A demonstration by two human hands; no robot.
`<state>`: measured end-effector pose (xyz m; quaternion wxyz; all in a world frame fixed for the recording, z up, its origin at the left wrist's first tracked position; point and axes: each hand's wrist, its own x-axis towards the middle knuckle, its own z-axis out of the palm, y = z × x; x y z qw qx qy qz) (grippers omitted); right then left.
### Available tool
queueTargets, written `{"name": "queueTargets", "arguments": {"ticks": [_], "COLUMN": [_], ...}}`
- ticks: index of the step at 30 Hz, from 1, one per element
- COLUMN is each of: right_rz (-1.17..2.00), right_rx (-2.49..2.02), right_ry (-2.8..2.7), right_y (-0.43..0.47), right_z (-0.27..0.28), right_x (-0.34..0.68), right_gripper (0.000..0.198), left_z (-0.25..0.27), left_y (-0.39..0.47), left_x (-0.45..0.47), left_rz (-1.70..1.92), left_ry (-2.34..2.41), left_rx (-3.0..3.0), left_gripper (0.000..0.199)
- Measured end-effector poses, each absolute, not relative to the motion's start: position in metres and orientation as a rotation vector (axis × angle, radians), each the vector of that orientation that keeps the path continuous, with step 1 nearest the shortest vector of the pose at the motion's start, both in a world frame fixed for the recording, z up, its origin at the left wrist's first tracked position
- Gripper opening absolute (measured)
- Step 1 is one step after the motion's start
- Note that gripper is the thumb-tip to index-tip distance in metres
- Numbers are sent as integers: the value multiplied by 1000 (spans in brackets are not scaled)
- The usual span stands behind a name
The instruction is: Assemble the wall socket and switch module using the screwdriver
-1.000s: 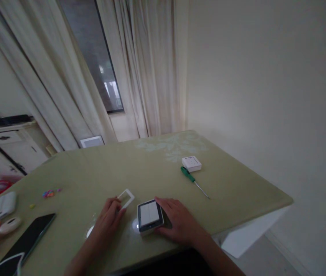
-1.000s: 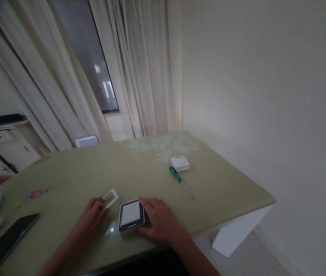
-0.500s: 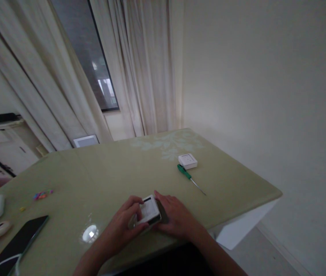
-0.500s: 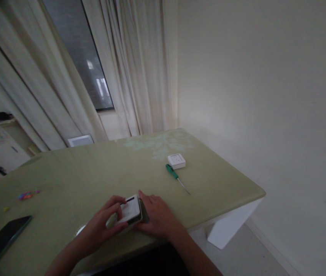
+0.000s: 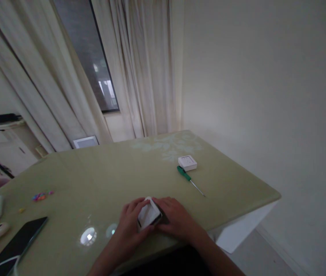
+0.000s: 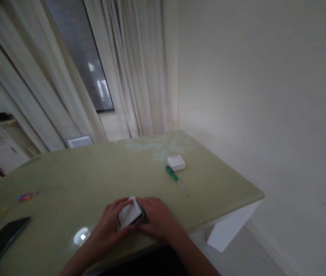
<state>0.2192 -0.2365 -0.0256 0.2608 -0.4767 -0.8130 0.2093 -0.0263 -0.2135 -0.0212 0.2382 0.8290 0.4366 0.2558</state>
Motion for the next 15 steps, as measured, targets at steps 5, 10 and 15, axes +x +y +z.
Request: {"name": "queueTargets", "arguments": {"ticks": [5, 10, 15], "right_rz": [520, 476, 427], "right_rx": [-1342, -1367, -1361], "right_ry": [-2233, -2253, -2266], "right_y": [-238, -237, -242], "right_z": [-31, -32, -26], "right_x": [217, 217, 213], "right_gripper": [76, 74, 71], "left_z": [-23, -29, -41], "left_y": [-218, -215, -213], "left_x": [-13, -14, -23], "left_rz": [551, 624, 812], "left_ry": [1436, 1396, 1301], "left_rx": [2414, 2353, 2266], "left_gripper": [61, 62, 62]}}
